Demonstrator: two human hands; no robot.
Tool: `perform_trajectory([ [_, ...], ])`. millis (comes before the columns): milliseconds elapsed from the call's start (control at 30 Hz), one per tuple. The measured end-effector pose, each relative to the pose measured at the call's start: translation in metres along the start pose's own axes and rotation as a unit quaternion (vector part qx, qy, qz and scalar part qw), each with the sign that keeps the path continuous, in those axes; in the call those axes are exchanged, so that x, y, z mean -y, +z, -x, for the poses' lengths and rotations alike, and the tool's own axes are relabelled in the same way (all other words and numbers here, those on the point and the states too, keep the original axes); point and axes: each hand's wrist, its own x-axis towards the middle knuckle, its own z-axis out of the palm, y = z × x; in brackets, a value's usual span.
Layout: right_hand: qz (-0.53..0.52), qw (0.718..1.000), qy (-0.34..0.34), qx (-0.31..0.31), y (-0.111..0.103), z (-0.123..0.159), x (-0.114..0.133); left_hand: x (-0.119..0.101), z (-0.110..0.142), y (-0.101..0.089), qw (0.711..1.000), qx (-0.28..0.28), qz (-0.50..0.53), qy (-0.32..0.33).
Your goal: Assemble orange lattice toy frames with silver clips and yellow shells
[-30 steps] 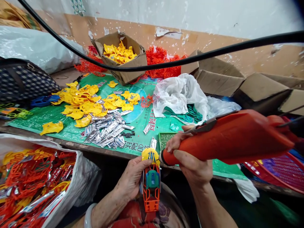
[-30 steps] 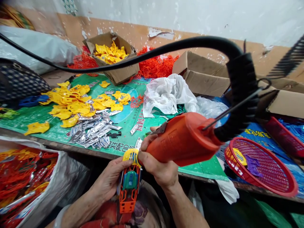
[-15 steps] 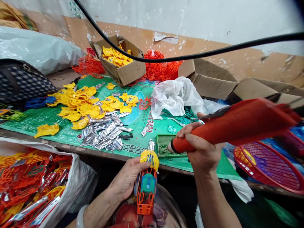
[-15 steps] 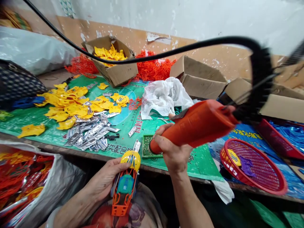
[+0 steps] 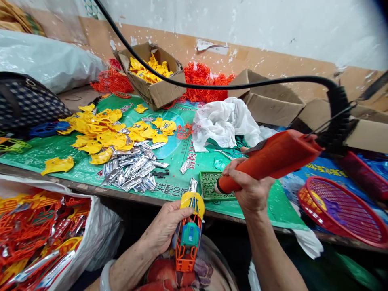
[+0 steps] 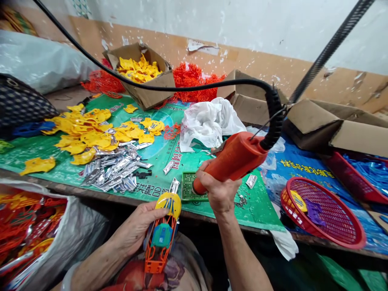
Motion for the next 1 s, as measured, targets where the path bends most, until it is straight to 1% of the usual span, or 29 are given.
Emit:
perform_trajectory([
  [100,-0.001,1.000,-0.003,-0.008,-0.001,0.000,-0.003,-0.001,0.001,0.003,1.000,-0.002,0.000,-0.001],
  [300,-0.009,1.000,-0.009,0.003,-0.003,0.002,-0.006,-0.001,0.002,0.003,1.000,0.006,-0.015,-0.008],
  [433,0.016,1.000,-0.014,0.015,-0.003,0.002,-0.007,0.002,0.006,0.004,0.999,0.033,0.009,-0.017],
  [600,0.041,0.999,-0.024,0.027,-0.004,0.001,-0.012,0.004,0.010,-0.001,0.997,0.074,0.024,-0.006],
  [667,0.046,0.998,-0.025,0.029,-0.005,0.000,-0.012,0.002,0.010,-0.004,0.997,0.072,0.019,-0.008],
  [733,0.045,0.998,-0.023,0.030,-0.005,0.001,-0.012,-0.001,0.008,-0.006,0.998,0.058,0.018,-0.008],
  [867,0.026,0.999,-0.005,0.027,-0.003,0.003,-0.009,-0.004,0.006,-0.007,0.999,0.036,0.034,-0.001],
  [1000,0.024,1.000,0.001,0.013,-0.002,0.004,-0.010,-0.002,0.006,-0.007,0.998,0.023,0.046,0.021],
])
